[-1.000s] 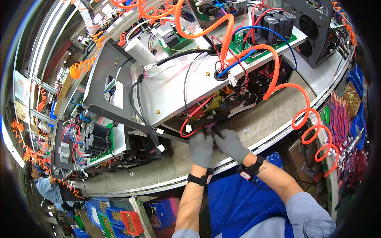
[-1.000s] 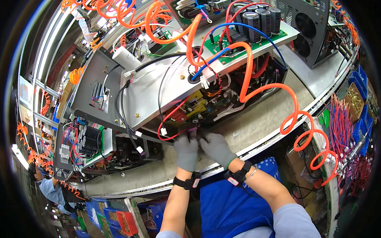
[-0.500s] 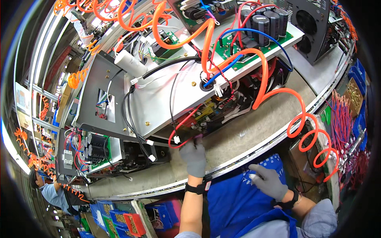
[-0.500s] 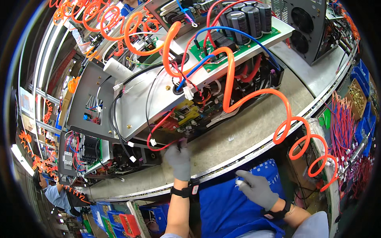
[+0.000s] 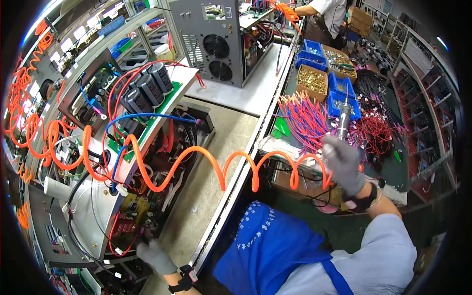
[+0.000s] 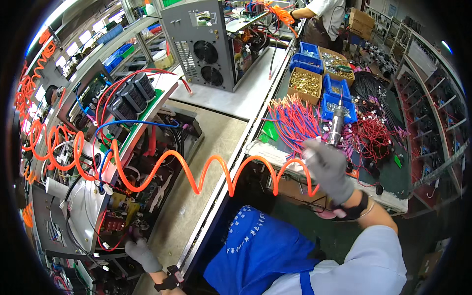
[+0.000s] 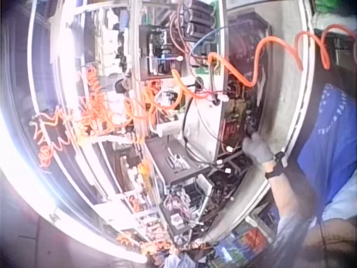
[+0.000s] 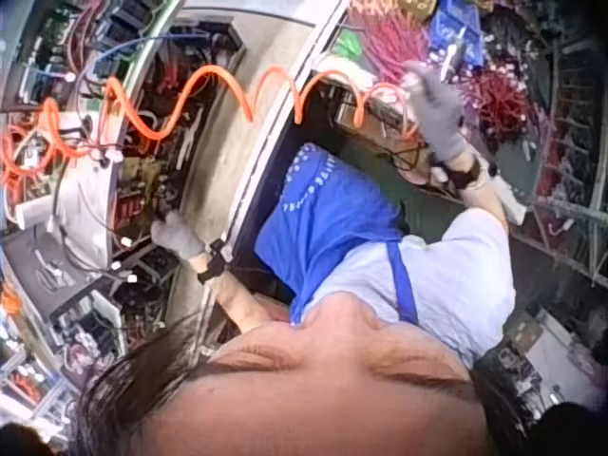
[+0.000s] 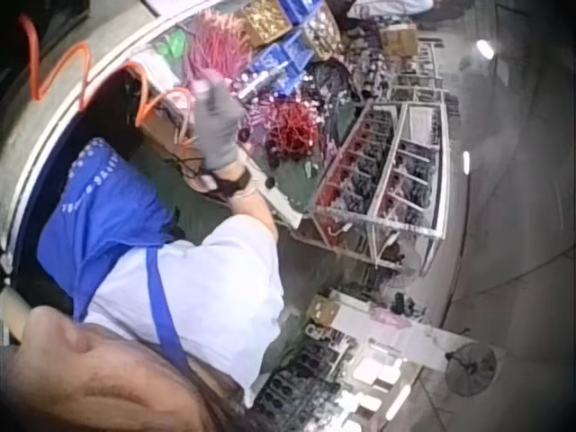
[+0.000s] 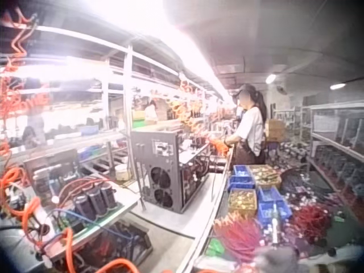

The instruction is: Assembling and wiring industrial electronic components on a production line.

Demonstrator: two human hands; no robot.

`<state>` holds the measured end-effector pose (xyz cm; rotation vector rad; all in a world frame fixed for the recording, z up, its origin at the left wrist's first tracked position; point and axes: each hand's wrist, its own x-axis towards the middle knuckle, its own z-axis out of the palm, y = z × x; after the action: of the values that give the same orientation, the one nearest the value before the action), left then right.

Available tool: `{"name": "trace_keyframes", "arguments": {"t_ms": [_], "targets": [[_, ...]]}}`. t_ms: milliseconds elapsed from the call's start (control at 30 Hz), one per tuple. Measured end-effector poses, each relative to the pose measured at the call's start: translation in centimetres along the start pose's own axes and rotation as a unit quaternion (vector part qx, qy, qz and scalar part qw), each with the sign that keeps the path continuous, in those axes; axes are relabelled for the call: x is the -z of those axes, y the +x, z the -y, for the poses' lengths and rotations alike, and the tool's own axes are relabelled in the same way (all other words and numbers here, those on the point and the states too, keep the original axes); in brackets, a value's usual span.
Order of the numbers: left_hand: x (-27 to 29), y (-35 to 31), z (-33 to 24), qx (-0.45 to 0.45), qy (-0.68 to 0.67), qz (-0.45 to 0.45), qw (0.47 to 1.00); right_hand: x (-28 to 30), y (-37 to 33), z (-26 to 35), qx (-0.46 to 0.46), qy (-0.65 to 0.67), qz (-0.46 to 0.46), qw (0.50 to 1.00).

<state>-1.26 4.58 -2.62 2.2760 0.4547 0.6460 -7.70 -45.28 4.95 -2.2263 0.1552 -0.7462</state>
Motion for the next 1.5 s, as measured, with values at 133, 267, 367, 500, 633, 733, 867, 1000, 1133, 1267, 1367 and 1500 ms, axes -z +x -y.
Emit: {"name": "trace_keyframes", "arguments": {"t_ms": [133, 267, 367, 500, 633, 733, 867, 1000, 1133, 1267, 1367, 1500], "targets": [[0.1, -0.1, -0.3, 0.035, 0.059, 0.015, 0.998, 5.9, 4.1, -7.5, -0.196, -0.151, -0.108, 0.963], [0.0, -0.7, -0.9, -0.079, 0.014, -0.048, 0.996, 6.8, 6.4, -13.6, -0.334, -0.143, -0.025, 0.931], [0.0, -0.9, -0.7, -0.015, 0.079, -0.019, 0.997, 5.8, 6.9, -15.7, -0.371, -0.169, 0.002, 0.913], [-0.5, -0.8, 0.5, -0.112, 0.073, -0.065, 0.989, 5.7, 6.4, -16.0, -0.357, -0.146, -0.039, 0.922], [-1.0, -0.3, 1.3, -0.124, 0.066, -0.071, 0.988, 8.2, 5.6, -14.6, -0.344, 0.015, -0.139, 0.928], [-0.7, -0.4, 0.9, -0.143, 0.061, -0.066, 0.986, 10.9, 4.9, -12.6, -0.338, 0.277, -0.194, 0.878], [0.3, -1.2, 0.1, -0.069, 0.072, -0.02, 0.995, 13.0, 3.8, -7.9, -0.191, 0.572, -0.05, 0.796], [0.9, -1.8, 0.0, -0.035, 0.123, -0.006, 0.992, 6.9, 3.5, -2.0, -0.129, 0.509, -0.142, 0.839], [0.7, -1.2, -0.6, -0.071, -0.006, -0.004, 0.997, -3.0, 1.7, 3.8, -0.147, 0.57, -0.036, 0.807], [1.0, -1.1, -1.5, -0.107, 0.08, -0.024, 0.991, -8.9, -1.9, 8.5, -0.302, 0.59, 0.296, 0.688], [1.1, -1.2, -1.1, -0.026, 0.103, 0.019, 0.994, -12.7, -3.6, 10.7, -0.366, 0.549, 0.434, 0.614], [0.1, -0.7, 1.1, -0.072, 0.063, 0.014, 0.995, -16.8, -7.5, 12.5, -0.352, 0.586, 0.568, 0.459]]}}
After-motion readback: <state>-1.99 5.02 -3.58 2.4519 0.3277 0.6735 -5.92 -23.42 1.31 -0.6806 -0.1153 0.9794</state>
